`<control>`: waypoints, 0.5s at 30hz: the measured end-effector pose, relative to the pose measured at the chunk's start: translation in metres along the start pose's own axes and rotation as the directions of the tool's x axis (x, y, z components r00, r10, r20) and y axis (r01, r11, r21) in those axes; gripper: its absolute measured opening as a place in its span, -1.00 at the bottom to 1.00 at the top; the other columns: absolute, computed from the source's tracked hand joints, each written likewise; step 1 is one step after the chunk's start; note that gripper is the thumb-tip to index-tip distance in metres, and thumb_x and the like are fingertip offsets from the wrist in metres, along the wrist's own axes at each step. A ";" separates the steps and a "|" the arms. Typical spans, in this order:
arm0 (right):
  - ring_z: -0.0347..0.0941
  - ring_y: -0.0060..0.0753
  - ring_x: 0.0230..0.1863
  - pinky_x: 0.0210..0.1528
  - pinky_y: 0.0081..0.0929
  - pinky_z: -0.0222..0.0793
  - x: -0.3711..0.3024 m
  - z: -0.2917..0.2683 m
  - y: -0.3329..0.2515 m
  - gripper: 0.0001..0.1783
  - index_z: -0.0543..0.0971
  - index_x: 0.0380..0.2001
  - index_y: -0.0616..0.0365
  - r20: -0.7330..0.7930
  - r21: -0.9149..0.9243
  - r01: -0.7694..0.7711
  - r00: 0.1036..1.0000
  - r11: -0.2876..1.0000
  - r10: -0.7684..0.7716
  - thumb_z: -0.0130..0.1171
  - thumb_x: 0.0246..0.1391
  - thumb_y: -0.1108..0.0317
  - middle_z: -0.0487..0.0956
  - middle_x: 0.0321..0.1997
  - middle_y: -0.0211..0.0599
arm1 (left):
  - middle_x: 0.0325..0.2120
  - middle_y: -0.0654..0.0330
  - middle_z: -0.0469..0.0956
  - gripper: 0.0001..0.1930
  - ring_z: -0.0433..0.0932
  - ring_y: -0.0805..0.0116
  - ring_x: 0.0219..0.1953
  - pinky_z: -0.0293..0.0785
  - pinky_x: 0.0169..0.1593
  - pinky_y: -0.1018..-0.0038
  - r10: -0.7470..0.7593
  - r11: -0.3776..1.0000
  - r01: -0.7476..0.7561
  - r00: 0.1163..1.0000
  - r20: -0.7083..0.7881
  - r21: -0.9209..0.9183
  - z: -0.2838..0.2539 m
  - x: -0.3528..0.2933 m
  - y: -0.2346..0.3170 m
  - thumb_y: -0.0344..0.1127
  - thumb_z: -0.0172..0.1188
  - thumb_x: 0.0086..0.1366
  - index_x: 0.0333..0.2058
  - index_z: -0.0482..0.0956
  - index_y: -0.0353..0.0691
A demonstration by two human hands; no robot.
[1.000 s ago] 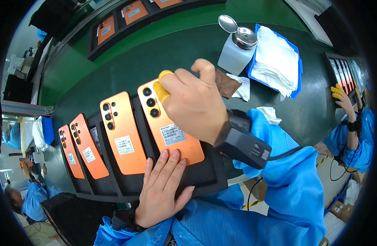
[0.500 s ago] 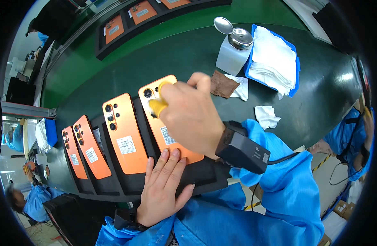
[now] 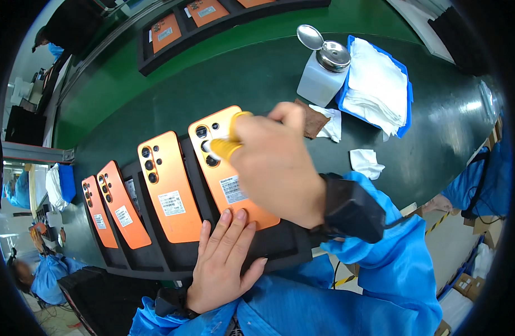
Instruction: The recorder is cleaning and inspecting the camera lenses of multiple orange mobile phones on an assembly line.
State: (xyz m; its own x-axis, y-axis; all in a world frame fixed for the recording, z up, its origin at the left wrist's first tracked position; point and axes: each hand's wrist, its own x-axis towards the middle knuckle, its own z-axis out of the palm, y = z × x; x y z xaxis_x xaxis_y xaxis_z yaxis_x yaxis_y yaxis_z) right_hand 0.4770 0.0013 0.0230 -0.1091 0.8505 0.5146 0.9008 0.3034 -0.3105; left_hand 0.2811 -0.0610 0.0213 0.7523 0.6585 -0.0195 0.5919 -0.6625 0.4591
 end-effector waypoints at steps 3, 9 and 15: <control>0.40 -0.45 -0.36 -0.02 -0.20 0.02 0.002 0.011 -0.002 -0.88 0.67 -0.54 0.10 0.030 0.017 0.125 0.992 0.992 -0.125 0.14 -0.13 0.43 0.43 -0.44 -0.42 | 0.24 0.03 0.28 -0.39 0.18 0.10 0.33 -0.07 0.34 0.03 0.008 1.000 -0.008 1.000 -0.002 -0.007 -0.001 0.002 0.000 -0.11 0.27 0.14 0.14 0.42 -0.25; 0.33 -0.47 -0.37 -0.09 -0.30 0.02 -0.013 -0.013 -0.004 -0.65 0.70 -0.34 0.10 0.233 0.064 -0.037 0.972 0.997 0.022 0.18 -0.33 0.54 0.44 -0.40 -0.44 | 0.26 0.04 0.26 -0.39 0.16 0.12 0.34 -0.14 0.36 0.03 -0.033 0.999 0.033 0.999 0.010 -0.024 -0.006 0.001 -0.001 -0.13 0.27 0.14 0.14 0.42 -0.25; 0.31 -0.50 -0.31 -0.13 -0.29 0.04 -0.041 -0.010 -0.002 -0.66 0.72 -0.34 0.13 0.134 0.304 -0.109 0.988 0.947 0.071 0.20 -0.34 0.48 0.43 -0.42 -0.47 | -0.35 0.09 0.50 -0.71 0.53 0.07 -0.15 0.48 -0.10 0.37 -0.048 0.969 0.018 0.992 -0.119 -0.244 -0.058 0.017 -0.016 -0.51 0.36 -0.01 -0.23 0.64 -0.32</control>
State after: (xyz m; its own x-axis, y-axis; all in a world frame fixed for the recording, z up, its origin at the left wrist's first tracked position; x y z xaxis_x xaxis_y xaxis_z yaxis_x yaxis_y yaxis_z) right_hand 0.4843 -0.0382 0.0109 -0.1005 0.9197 0.3795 0.7369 0.3251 -0.5927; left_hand 0.2675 -0.0185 0.0654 0.6832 0.7275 0.0638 0.5166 -0.5432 0.6619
